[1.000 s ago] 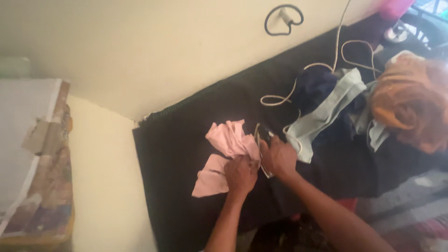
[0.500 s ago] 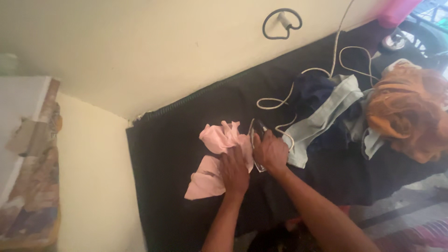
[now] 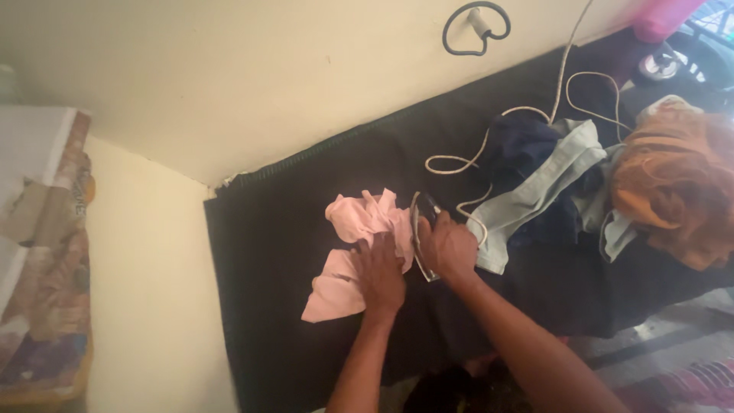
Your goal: The person irons a pink t-shirt on a dark ironing board, smoothing the fabric with one hand while moving the iron with the other. After finishing the pink shirt, they pick up an orange patterned cloth and begin ironing it.
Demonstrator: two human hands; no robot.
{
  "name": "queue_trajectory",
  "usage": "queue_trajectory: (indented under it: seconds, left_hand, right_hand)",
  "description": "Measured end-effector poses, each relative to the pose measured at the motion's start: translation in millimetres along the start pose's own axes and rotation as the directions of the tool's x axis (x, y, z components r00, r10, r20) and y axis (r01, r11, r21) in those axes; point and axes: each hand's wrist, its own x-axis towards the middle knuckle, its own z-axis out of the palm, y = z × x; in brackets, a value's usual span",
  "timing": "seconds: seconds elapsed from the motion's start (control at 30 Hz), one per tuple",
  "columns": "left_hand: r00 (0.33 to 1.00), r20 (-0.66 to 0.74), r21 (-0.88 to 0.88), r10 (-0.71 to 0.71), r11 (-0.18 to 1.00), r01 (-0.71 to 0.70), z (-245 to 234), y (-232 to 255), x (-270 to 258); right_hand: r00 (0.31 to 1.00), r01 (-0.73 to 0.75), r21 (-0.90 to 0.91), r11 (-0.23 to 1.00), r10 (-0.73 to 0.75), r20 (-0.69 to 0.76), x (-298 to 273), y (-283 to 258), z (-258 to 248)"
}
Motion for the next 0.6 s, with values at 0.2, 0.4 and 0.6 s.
queue_trajectory:
  seconds: [0.2, 0.4, 0.6]
  left_hand:
    - [0.985, -0.108, 0.023, 0.132, 0.991, -0.130, 21.9, -10.9, -10.0]
    - [0.965, -0.040, 0.131, 0.259, 0.959, -0.252, 14.3, -19.0, -7.5]
    - [0.975, -0.125, 0.198, 0.185, 0.967, -0.159, 3.4, -10.3, 9.7]
  right_hand:
    - [1.000, 0.003, -0.023, 1.000, -0.004, -0.017, 26.3, -4.4, 15.3]
    - [0.999, 0.022, -0.001, 1.000, -0.022, -0.034, 33.0, -8.7, 14.5]
    - [1.000, -0.006, -0.004, 1.000, 0.006, -0.007, 27.1, -9.3, 10.1]
